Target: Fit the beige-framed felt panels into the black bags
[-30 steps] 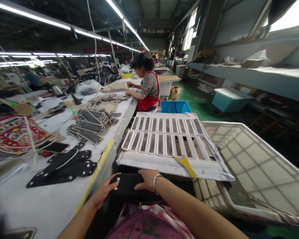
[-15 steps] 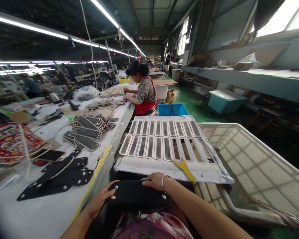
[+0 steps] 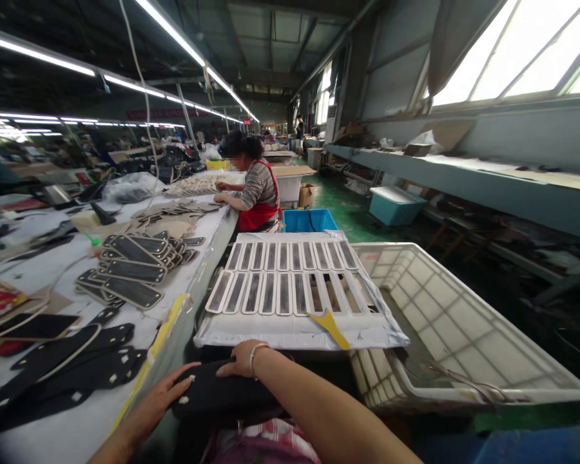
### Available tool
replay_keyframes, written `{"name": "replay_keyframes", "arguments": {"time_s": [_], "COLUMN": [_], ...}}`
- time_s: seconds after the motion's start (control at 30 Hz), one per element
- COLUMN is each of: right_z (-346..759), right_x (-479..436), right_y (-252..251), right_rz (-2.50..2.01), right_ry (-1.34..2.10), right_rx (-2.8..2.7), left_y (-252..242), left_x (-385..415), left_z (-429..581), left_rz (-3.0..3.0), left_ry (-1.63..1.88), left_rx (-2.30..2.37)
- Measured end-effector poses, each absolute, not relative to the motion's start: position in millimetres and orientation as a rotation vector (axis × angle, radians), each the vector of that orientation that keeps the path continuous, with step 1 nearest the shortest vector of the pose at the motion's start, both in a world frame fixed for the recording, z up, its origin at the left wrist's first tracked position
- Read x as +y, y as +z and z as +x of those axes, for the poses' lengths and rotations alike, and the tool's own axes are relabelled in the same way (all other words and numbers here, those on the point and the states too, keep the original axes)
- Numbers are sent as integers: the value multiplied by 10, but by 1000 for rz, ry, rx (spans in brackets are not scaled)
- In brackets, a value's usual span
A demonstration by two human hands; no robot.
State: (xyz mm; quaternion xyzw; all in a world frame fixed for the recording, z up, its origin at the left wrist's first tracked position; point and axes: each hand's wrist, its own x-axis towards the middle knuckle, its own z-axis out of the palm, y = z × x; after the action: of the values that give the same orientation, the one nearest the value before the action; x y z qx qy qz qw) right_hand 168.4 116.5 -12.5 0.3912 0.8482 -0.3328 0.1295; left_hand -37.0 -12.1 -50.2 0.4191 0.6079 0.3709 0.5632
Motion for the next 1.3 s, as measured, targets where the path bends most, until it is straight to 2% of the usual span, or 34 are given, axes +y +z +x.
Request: {"name": "replay_keyframes", "arguments": {"time_s": [0.3, 0.5, 0.73, 0.87, 1.1, 1.3], "right_z": [2735, 3262, 3038, 2967, 3214, 2995], "right_x": [1289, 1119, 695, 658, 737, 859], "right_y": [-123, -402, -791, -862, -706, -806], "right_rz": [1498, 1618, 1865, 1950, 1622, 1705], "right_ry": [-955, -1380, -1853, -2092, -2632, -2630], "right_rx": [2469, 2440, 2379, 2274, 1858, 2011], "left_y": [-583, -452, -459, -544, -621, -589], "left_x": [-36, -23, 174, 307, 351, 363], "left_z": [-485, -211, 917, 1214, 1351, 1442], "left_rz": [1186, 1665, 2366, 2431, 2500, 2518], "left_ry": [750, 616, 193, 100, 111, -37], "left_rx": [1579, 1922, 1717, 1694, 1632, 1676]}}
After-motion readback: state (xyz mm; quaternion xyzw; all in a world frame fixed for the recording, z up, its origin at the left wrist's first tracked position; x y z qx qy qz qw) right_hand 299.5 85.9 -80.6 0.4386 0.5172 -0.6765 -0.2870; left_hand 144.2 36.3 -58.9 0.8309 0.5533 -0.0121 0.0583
